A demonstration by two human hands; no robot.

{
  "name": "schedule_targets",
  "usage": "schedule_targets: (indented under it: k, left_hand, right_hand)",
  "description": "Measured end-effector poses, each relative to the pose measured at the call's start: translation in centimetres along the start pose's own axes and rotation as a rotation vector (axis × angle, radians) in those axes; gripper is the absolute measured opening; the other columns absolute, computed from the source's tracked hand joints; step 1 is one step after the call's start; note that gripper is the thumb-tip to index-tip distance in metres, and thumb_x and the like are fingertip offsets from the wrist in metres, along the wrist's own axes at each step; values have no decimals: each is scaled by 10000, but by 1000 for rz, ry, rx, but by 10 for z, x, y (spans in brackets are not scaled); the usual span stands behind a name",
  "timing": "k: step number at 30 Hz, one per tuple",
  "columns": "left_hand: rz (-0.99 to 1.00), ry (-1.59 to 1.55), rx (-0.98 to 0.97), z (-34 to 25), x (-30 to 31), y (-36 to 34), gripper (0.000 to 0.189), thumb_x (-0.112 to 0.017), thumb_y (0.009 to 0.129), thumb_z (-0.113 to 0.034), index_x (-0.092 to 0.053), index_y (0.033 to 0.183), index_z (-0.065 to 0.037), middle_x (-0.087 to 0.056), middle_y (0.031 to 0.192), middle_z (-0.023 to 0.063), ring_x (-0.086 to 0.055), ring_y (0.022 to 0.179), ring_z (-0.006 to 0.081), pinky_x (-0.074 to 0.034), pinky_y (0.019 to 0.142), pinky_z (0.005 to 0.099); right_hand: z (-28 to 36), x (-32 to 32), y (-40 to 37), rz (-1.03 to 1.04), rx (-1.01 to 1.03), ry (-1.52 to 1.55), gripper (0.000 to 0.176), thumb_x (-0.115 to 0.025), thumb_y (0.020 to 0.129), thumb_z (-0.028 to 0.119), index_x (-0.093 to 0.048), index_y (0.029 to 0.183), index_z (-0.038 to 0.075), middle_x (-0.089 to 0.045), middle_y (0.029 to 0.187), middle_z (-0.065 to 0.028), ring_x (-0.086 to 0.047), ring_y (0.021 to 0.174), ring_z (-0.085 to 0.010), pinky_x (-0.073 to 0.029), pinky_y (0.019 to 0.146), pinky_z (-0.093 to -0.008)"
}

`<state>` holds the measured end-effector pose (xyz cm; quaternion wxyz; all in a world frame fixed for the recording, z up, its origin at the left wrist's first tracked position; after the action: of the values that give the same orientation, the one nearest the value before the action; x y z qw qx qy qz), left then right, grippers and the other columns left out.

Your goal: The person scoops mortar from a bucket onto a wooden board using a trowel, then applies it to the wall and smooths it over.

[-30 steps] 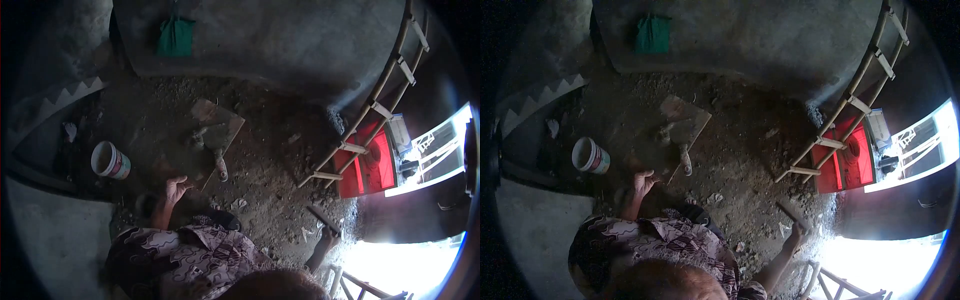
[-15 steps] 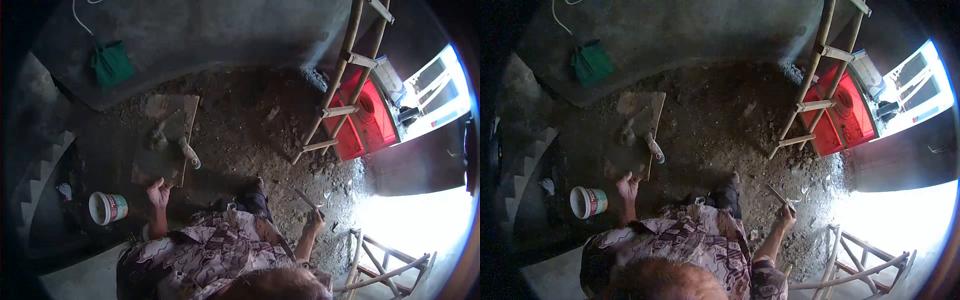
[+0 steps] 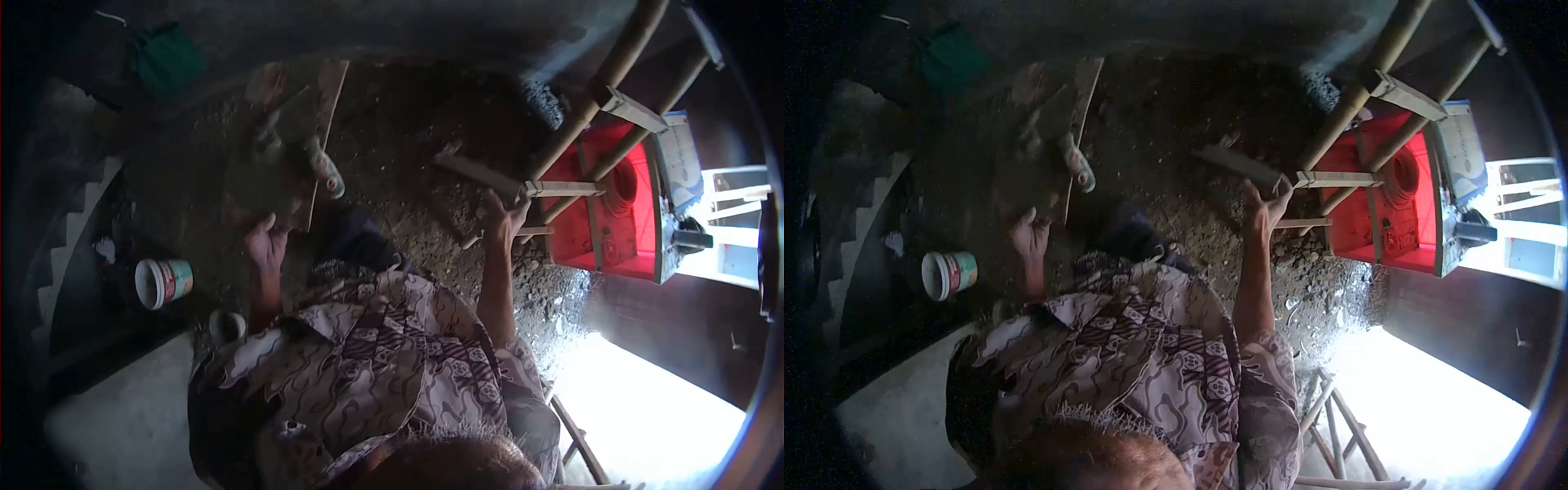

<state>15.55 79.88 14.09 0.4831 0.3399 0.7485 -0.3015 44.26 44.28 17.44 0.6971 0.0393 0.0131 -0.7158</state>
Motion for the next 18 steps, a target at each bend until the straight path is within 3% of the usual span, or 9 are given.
schedule_targets:
  k: [1,3,8,12,13,14,15,17,18]
  left_hand:
    - [94,-15,16,7,-7,10,500,-521,828,80,-479,1312,-38,-554,1265,167,-560,1151,352,-529,911,533]
    - [28,38,2,18,-16,32,498,-518,829,84,-484,1308,-47,-548,1274,161,-564,1147,341,-531,910,530]
    - [34,38,81,57,-15,130,413,-505,857,56,-511,1262,-28,-567,1235,199,-601,1087,330,-549,867,536]
    - [17,-80,248,109,-41,253,282,-526,861,24,-602,1132,12,-662,1017,205,-665,937,333,-563,853,532]
    - [-17,-49,219,88,-71,189,255,-532,859,19,-613,1101,23,-672,975,197,-670,916,333,-563,854,533]
    - [-51,-29,220,99,-78,211,230,-538,858,14,-625,1071,35,-682,933,189,-675,895,334,-564,855,535]
    - [-66,-40,237,110,-69,235,230,-538,858,14,-625,1071,35,-682,933,189,-675,895,334,-564,855,535]
    - [164,7,288,108,-41,225,465,-532,824,85,-535,1261,-75,-604,1191,126,-627,1038,300,-576,827,505]
    - [158,-4,284,109,-37,225,465,-532,824,85,-535,1261,-75,-604,1191,126,-627,1038,300,-576,827,505]
  right_hand:
    - [8,-9,10,9,-29,-9,592,-734,734,81,-430,1234,-11,-566,1039,-94,-575,907,-182,-486,814,-316]
    - [17,-25,34,78,-2,-77,772,-800,699,82,-326,1303,5,-511,1179,-133,-514,1097,-239,-441,940,-351]
    - [7,-53,103,122,137,79,803,-812,693,74,-303,1311,6,-508,1182,-138,-521,1081,-241,-452,927,-341]
    - [4,-83,192,35,131,6,820,-814,686,63,-296,1320,9,-512,1184,-144,-538,1061,-236,-474,898,-331]
    - [38,-63,137,51,130,58,815,-816,681,62,-309,1318,9,-512,1185,-145,-537,1067,-235,-474,896,-328]
    - [35,-65,154,44,130,89,810,-818,677,60,-321,1315,8,-511,1187,-146,-536,1073,-235,-475,894,-324]
    - [15,-57,177,-9,123,8,784,-817,671,55,-353,1301,5,-506,1197,-146,-531,1083,-241,-480,903,-341]
    - [9,-44,162,-17,101,-2,775,-816,666,48,-366,1295,5,-506,1195,-144,-531,1076,-240,-484,901,-350]
    - [9,-43,166,-36,98,21,765,-815,661,41,-378,1288,5,-506,1194,-141,-531,1070,-239,-487,898,-358]
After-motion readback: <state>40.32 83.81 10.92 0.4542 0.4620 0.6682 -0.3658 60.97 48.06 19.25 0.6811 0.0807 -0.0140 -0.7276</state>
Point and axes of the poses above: each hand's wrist, its own y-axis towards the middle knuckle, its own x-axis out of the back of the hand, z = x × y, the point moved 1 cm from there along y, towards the middle knuckle
